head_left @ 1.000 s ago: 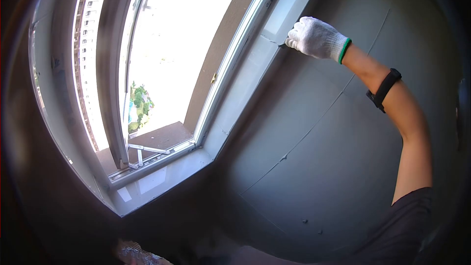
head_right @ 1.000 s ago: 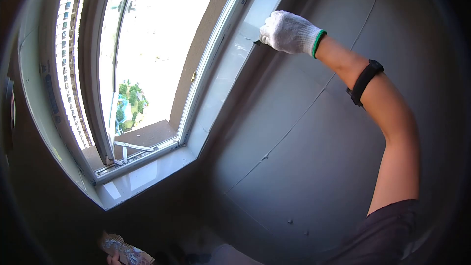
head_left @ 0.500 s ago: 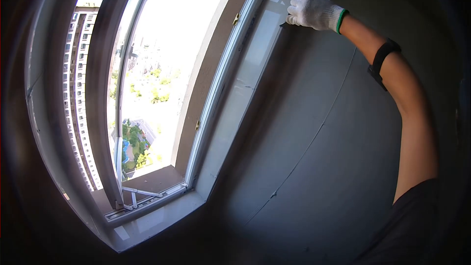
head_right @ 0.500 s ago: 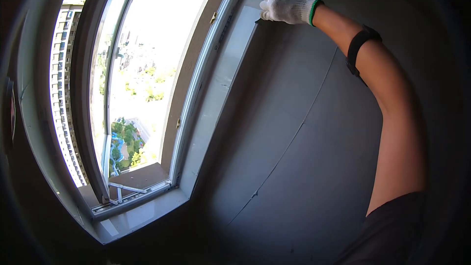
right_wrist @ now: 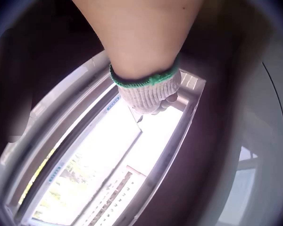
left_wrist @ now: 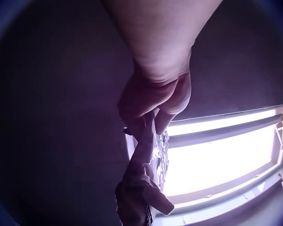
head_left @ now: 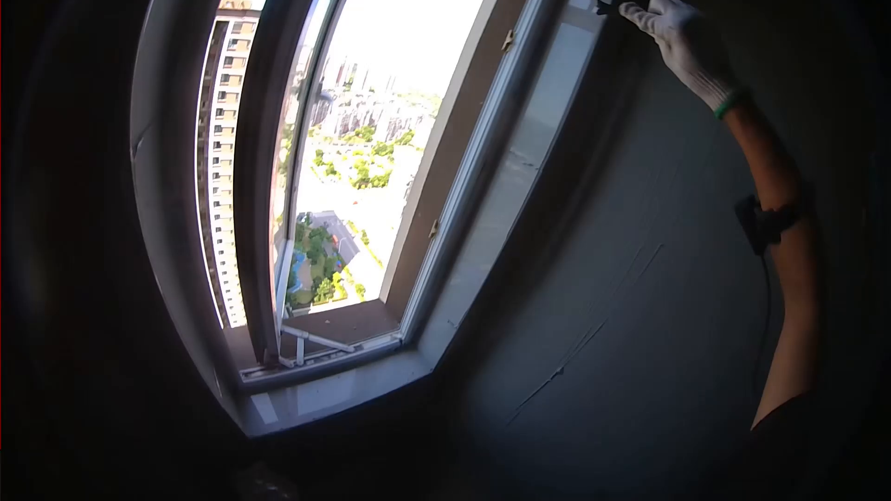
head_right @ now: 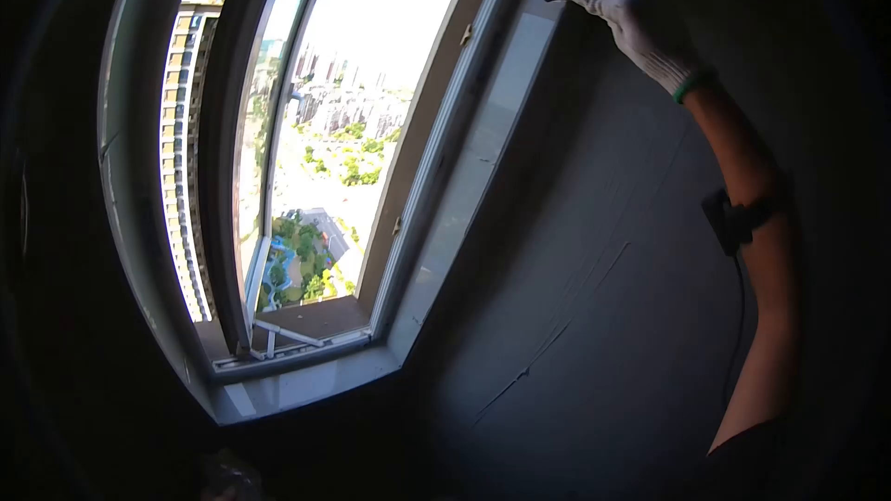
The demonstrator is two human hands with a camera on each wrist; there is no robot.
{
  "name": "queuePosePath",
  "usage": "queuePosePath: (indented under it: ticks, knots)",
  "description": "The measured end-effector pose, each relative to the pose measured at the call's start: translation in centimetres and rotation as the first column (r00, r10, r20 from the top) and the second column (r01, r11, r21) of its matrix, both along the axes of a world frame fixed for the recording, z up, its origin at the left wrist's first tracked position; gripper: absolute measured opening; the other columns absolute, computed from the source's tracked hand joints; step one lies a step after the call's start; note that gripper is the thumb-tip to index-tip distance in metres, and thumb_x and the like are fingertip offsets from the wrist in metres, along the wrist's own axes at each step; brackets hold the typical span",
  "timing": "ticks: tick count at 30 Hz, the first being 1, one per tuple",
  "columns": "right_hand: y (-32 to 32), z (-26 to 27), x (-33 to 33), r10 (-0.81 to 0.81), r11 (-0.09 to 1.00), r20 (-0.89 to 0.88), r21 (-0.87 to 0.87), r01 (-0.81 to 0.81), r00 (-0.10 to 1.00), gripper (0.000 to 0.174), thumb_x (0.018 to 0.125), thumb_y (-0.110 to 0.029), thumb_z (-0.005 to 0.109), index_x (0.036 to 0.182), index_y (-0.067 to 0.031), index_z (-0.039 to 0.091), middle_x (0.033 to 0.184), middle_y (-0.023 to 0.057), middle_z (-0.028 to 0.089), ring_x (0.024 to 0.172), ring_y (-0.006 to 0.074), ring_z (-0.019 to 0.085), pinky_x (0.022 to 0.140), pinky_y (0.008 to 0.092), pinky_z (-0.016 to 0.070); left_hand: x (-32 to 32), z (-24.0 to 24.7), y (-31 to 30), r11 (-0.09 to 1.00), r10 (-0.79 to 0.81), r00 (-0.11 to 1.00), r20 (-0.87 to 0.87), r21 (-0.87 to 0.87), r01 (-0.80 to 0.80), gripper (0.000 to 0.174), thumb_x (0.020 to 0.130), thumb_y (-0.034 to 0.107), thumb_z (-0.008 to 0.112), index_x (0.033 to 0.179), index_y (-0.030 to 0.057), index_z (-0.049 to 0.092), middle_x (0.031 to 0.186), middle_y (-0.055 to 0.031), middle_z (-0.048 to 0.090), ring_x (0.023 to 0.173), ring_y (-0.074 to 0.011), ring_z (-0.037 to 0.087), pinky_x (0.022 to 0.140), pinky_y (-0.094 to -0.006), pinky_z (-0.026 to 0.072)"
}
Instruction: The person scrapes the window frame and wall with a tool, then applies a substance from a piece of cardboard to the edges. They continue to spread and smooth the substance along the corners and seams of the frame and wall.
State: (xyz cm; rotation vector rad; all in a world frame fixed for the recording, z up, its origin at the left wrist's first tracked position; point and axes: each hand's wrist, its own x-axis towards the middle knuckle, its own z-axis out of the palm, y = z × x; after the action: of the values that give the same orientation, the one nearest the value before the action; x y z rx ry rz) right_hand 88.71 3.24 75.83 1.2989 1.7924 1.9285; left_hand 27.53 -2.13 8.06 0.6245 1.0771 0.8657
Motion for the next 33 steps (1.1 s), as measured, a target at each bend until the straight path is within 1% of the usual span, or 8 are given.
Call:
queuePosePath:
  ticks: [2,3,5,8,12,15,21,33]
  knots:
    - [2.0,-8.5,1.4,0.386,0.867,-0.392,-0.154,-0.473,0.835,0.017,0.105,-0.006,0.059,0.094,0.005,0.067,0.082,0.0131,0.057,0.068,0.0206,0.062,0.06,0.034,0.0449,2.0,2.1,0.3,0.999,0.021,0.996,0.085,0.032,-0.024,0.037,0.095,0.003,0.06,0.132,-0.0053,0.061,0.123,-0.0183,0.07,0.112,-0.0329,0.071,0.099,-0.0486,0.0583]
    - [0.7,-14.2,-1.1,0.144,0.94,-0.675,-0.134,-0.312,0.724,0.011,0.103,0.001,0.06,0.097,0.0059,0.068,0.081,0.01,0.057,0.07,0.0107,0.059,0.059,0.0298,0.0425,2.9,4.0,0.7,0.999,-0.008,0.994,0.107,0.035,0.004,0.033,0.095,0.003,0.062,0.127,-0.0057,0.064,0.117,-0.0166,0.072,0.105,-0.0297,0.073,0.095,-0.0437,0.0606]
    - [-0.5,-25.1,-4.6,-0.019,0.876,-0.921,-0.203,-0.437,0.389,0.01,0.101,0.004,0.061,0.102,0.0054,0.071,0.082,0.0061,0.057,0.071,0.0066,0.054,0.058,0.0273,0.0406,5.1,7.6,1.4,0.995,-0.061,0.982,0.181,0.088,0.046,0.024,0.099,0.002,0.065,0.121,-0.0053,0.068,0.115,-0.0126,0.075,0.103,-0.022,0.073,0.093,-0.0383,0.0603]
    - [-3.5,-36.4,-14.2,-0.309,0.731,-0.951,-0.222,-0.645,-0.022,0.016,0.094,0.006,0.067,0.109,0.0059,0.074,0.085,0.0057,0.06,0.072,0.0098,0.056,0.062,0.0267,0.0439,7.8,8.7,2.7,0.99,-0.091,0.928,0.362,0.135,0.045,0.023,0.104,0.004,0.059,0.123,-0.0075,0.066,0.116,-0.0158,0.074,0.105,-0.024,0.073,0.095,-0.0407,0.0606]
    - [-6.1,-44.4,-21.8,-0.345,0.644,-0.887,0.016,-0.765,-0.308,0.028,0.093,0.007,0.069,0.12,0.0013,0.076,0.084,0.0027,0.061,0.074,0.0096,0.058,0.067,0.0261,0.0479,10.6,11.7,3.9,0.987,-0.076,0.869,0.488,0.159,-0.003,0.023,0.106,0.005,0.057,0.124,-0.0074,0.065,0.117,-0.0162,0.073,0.106,-0.0238,0.073,0.096,-0.0413,0.0606]
    - [-7.4,-45.1,-25.0,-0.198,0.616,-0.959,0.041,-0.787,-0.205,0.034,0.089,0.008,0.07,0.121,-0.0014,0.075,0.086,0.0084,0.065,0.071,0.0182,0.063,0.065,0.0286,0.0499,11.6,13.0,4.3,0.985,-0.088,0.862,0.499,0.17,0.002,0.024,0.107,0.007,0.057,0.125,-0.007,0.065,0.118,-0.0162,0.073,0.106,-0.0236,0.073,0.096,-0.0414,0.0604]
    - [-7.3,-45.4,-24.1,0.052,0.665,-0.928,-0.243,-0.706,0.368,0.042,0.082,0.0,0.073,0.123,-0.006,0.074,0.085,0.0055,0.062,0.066,0.0236,0.062,0.057,0.0385,0.0492,13.3,14.5,4.4,0.983,-0.13,0.846,0.517,0.18,0.041,0.024,0.107,0.006,0.057,0.126,-0.0074,0.063,0.119,-0.0171,0.073,0.107,-0.0235,0.072,0.097,-0.0401,0.0598]
    - [-11.6,-45.0,-23.2,-0.141,0.668,-0.978,-0.208,-0.715,0.153,0.058,0.071,0.006,0.067,0.128,-0.0031,0.072,0.078,0.0051,0.061,0.062,0.0216,0.062,0.056,0.0352,0.0517,15.3,16.0,4.7,0.967,-0.16,0.881,0.446,0.249,0.049,0.023,0.106,0.003,0.058,0.124,-0.0088,0.065,0.115,-0.0179,0.074,0.1,-0.0215,0.074,0.092,-0.0375,0.0617]
